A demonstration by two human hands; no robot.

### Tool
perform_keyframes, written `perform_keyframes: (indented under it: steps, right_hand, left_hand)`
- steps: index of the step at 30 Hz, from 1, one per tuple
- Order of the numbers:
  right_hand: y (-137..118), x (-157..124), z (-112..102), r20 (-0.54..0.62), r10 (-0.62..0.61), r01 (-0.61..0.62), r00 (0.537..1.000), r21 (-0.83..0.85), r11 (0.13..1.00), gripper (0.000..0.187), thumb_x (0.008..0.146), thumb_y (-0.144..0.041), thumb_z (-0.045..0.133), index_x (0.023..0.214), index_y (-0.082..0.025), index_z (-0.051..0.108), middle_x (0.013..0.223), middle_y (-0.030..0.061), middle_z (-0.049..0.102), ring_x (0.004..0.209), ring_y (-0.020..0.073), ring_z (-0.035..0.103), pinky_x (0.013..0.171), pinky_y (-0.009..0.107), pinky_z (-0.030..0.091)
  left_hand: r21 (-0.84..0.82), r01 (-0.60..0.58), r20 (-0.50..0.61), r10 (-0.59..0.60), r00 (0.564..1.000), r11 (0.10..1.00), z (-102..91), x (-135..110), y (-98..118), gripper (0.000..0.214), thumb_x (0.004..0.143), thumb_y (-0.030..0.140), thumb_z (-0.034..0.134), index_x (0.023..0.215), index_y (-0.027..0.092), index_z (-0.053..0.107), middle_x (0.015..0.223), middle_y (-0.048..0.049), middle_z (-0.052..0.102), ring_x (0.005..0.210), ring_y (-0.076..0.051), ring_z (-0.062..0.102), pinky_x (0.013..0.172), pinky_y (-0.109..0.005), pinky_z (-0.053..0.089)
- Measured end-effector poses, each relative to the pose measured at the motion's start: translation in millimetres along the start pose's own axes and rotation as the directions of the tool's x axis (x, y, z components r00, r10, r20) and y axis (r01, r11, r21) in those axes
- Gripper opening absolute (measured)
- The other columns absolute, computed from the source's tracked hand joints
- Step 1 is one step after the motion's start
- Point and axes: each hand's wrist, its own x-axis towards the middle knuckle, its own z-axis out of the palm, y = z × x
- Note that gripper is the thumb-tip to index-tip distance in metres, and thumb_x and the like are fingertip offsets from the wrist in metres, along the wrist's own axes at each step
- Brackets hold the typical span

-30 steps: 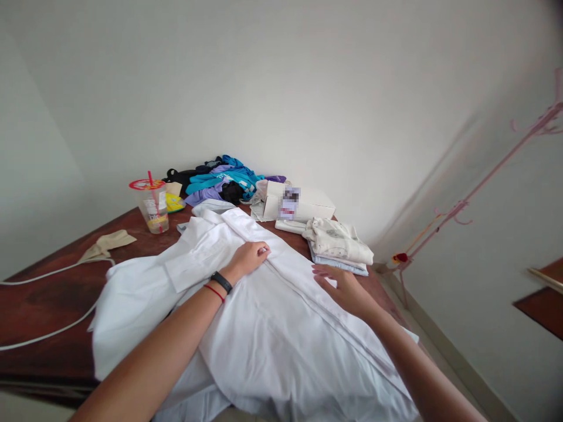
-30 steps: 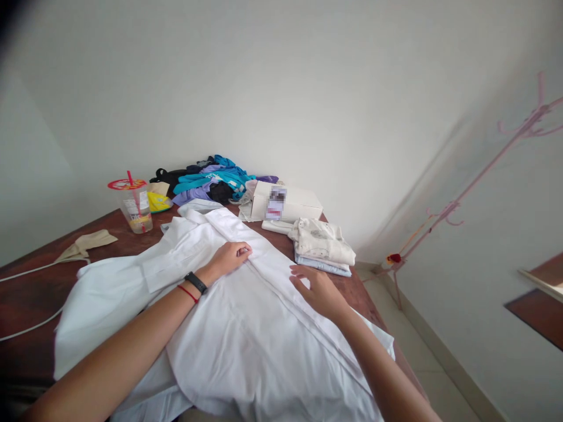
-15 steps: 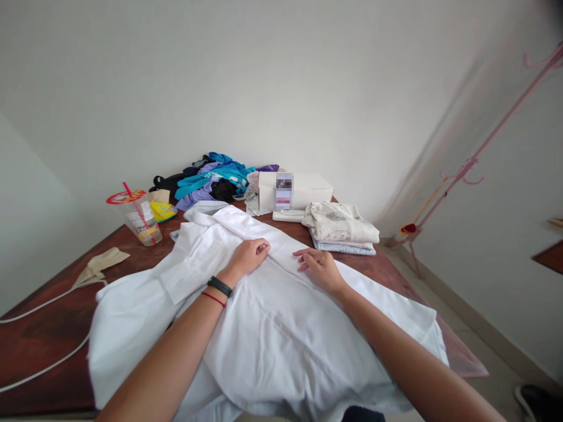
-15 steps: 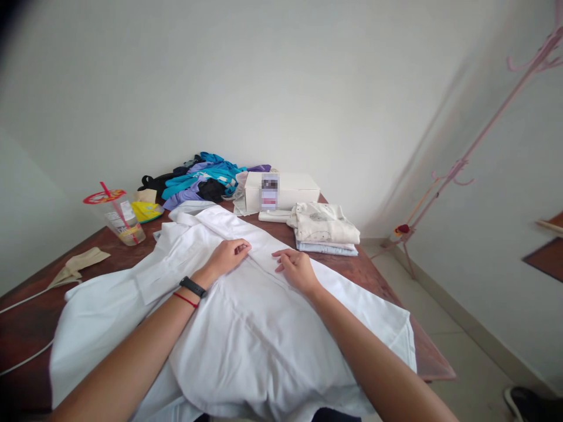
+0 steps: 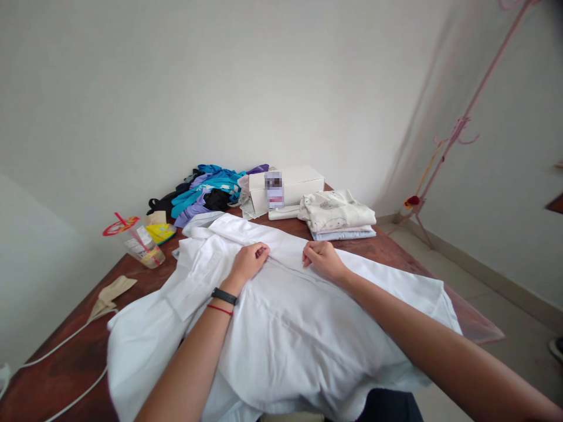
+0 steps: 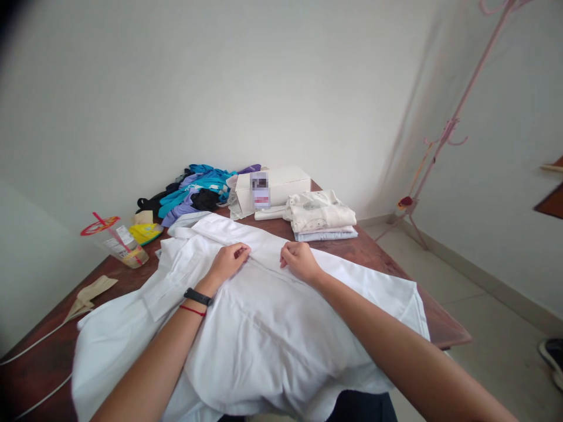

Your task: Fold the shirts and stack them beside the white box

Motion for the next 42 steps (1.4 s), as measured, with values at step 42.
perform_keyframes:
  steps: [42]
  right_hand:
    - [-1, -3, 3, 0.197, -0.033, 0.059, 0.98, -0.128, 0.99, 0.053, 0.098, -0.045, 0.047, 0.057, -0.02, 0.071, 0.065, 0.0018, 0.068, 0.06, 0.0148, 0.059, 0.07, 0.027, 0.044]
  left_hand:
    - [-0.04, 0.052, 0.015, -0.051, 0.999, 0.998, 4.2, 0, -7, 0.03, 0.094, 0.043, 0.052, 0.096, 0.022, 0.073, 0.077, -0.0008, 0.072, 0.07, -0.015, 0.065, 0.067, -0.023, 0.046]
